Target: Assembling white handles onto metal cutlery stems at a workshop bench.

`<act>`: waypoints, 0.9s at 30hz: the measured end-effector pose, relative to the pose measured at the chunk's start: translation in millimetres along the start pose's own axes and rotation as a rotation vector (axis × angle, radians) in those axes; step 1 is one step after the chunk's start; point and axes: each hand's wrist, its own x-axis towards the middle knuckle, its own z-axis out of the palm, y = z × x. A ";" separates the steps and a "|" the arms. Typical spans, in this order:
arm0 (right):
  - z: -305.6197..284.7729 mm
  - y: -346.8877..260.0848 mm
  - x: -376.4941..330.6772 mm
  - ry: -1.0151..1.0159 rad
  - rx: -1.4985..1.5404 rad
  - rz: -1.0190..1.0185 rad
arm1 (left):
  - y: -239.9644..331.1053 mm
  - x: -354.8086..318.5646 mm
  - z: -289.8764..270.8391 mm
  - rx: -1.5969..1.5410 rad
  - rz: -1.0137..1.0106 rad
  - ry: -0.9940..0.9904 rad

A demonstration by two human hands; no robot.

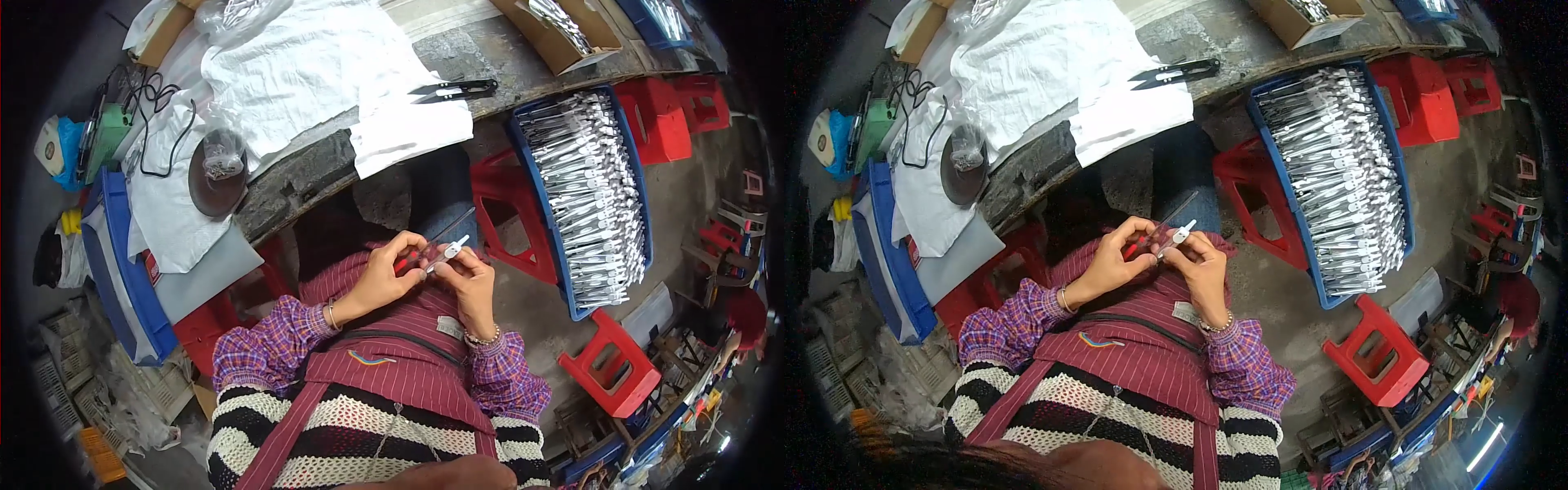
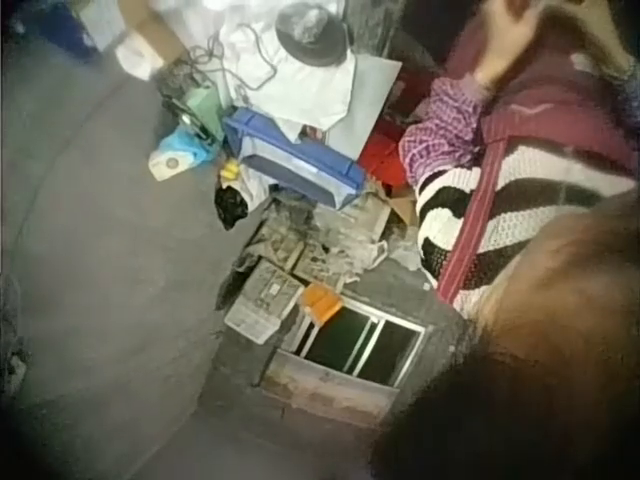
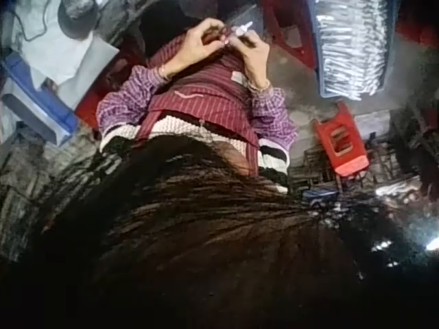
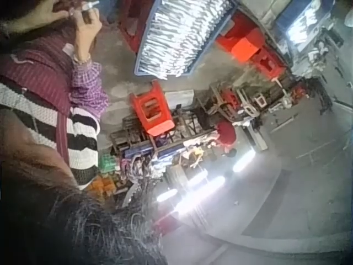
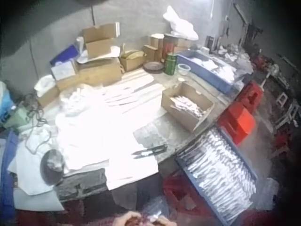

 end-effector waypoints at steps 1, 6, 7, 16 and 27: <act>-0.3 2.1 0.8 -0.026 -0.026 -0.012 | 0.1 0.8 0.4 0.013 0.011 0.006; 1.0 5.8 0.6 -0.059 -0.168 -0.077 | -4.3 0.7 1.7 0.029 0.029 0.019; 1.1 7.3 0.9 -0.062 -0.189 -0.098 | -5.2 0.8 1.9 0.014 0.041 0.028; 3.0 2.9 0.7 -0.120 -0.230 -0.125 | -6.6 -3.4 1.8 -0.108 0.004 0.030; -6.0 -10.9 0.4 -0.279 -0.109 0.002 | 11.8 -3.9 -6.6 -0.419 -0.271 -0.110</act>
